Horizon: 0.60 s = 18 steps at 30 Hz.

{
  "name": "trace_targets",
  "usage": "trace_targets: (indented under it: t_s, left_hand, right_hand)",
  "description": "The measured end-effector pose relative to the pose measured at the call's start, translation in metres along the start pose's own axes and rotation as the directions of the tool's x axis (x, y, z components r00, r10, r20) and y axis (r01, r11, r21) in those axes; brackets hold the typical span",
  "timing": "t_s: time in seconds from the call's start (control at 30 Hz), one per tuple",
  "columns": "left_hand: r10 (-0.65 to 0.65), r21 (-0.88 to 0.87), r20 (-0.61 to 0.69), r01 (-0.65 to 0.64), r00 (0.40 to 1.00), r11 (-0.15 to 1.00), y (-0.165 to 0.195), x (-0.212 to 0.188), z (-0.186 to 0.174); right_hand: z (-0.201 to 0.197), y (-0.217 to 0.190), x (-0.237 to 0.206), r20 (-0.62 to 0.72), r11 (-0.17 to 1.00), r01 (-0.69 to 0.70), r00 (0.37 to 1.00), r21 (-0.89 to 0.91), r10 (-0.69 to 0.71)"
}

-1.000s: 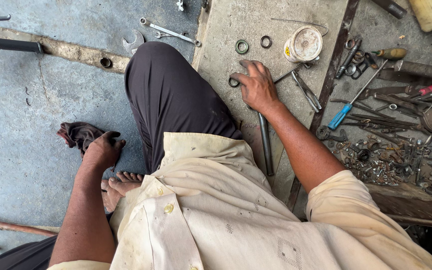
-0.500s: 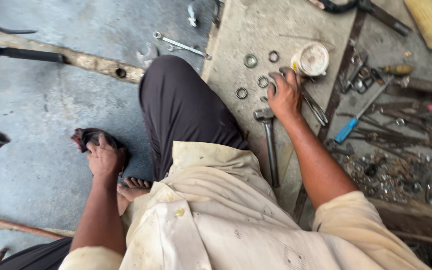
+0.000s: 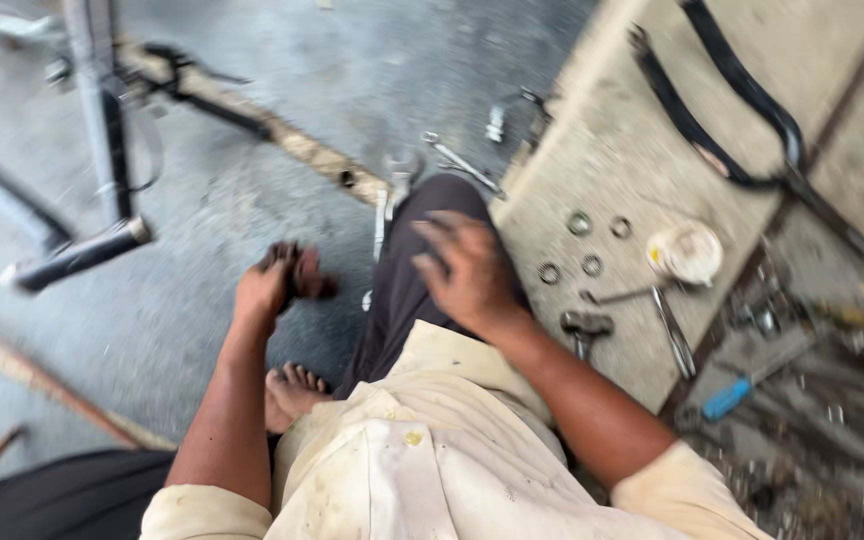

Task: The person sits on the floor and assembles small metal rings and bearings by hand. They then pick up a bicycle frame and a seat post, insert the seat post into the frame, and place a metal ring onto the seat post.

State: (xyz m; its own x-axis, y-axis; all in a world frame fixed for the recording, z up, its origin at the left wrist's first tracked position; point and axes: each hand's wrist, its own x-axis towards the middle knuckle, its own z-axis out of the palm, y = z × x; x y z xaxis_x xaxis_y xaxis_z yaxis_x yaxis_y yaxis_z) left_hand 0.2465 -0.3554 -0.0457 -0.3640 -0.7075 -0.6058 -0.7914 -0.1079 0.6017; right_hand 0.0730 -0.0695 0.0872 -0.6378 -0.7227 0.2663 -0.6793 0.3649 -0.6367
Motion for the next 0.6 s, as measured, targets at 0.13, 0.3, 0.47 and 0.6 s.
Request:
trace_targets:
  t_s: [0.13,0.3,0.47,0.6]
  left_hand:
    - [0.053,-0.754,0.403,0.299,0.914,0.585,0.023,-0.041,-0.035]
    - [0.028,-0.881,0.353,0.322,0.935,0.346,0.012,-0.072,-0.058]
    - [-0.032,-0.952,0.123,0.127,0.992,0.279,-0.022,-0.061,-0.047]
    - [0.003,-0.957,0.085,0.081,0.996,0.277,-0.041,-0.059,-0.049]
  right_hand:
    - [0.116,-0.057,0.044,0.199,0.986,0.097,0.972,0.137,-0.123]
    - [0.213,-0.095,0.029,0.309,0.935,0.294,0.886,0.200,-0.345]
    - [0.214,-0.117,0.010,0.248,0.949,0.246,0.924,0.198,-0.291]
    - [0.191,-0.153,0.005,0.244,0.932,0.347,0.900,0.103,-0.361]
